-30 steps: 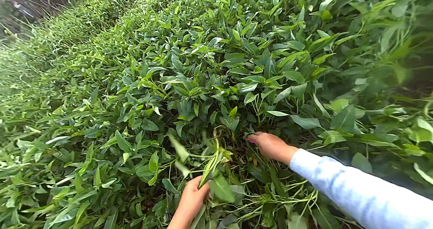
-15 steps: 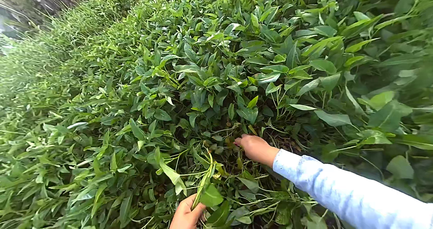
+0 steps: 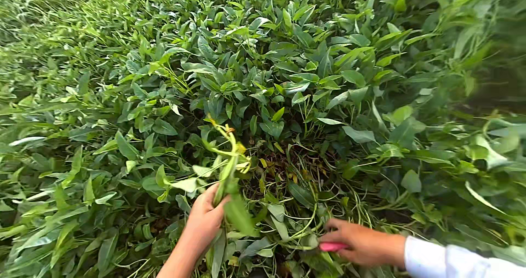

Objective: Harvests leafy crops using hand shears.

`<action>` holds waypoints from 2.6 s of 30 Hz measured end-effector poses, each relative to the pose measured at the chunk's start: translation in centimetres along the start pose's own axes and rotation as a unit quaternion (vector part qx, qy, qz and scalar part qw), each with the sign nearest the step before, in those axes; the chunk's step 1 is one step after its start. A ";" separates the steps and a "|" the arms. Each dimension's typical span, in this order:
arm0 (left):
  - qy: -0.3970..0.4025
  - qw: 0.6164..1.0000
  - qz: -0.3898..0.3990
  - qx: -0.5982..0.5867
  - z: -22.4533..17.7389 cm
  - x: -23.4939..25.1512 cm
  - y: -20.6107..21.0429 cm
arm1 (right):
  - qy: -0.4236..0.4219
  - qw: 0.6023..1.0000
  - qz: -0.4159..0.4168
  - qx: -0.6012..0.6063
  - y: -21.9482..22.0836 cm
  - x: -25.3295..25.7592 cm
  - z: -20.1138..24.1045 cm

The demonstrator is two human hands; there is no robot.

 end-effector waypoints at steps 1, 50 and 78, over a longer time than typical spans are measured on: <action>0.007 0.999 0.020 0.041 -0.3 0.2 1.7 | -0.011 1.000 0.018 -0.015 1.7 -1.0 -0.2; -0.134 0.951 0.074 -0.269 6.1 -8.6 -5.3 | 0.147 0.968 -0.200 0.029 -16.3 1.1 -0.9; -0.070 0.980 0.165 0.084 3.1 1.3 6.5 | -0.079 0.926 -0.178 0.325 -4.3 -6.3 4.0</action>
Point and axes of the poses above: each hand's wrist, its own x-axis towards the middle knuckle, its own y-axis out of the palm, z = x × y, the point moved 7 cm from there along x, towards the middle knuckle, and after that the axes turned 8 degrees about -z, right-handed, at the moved point
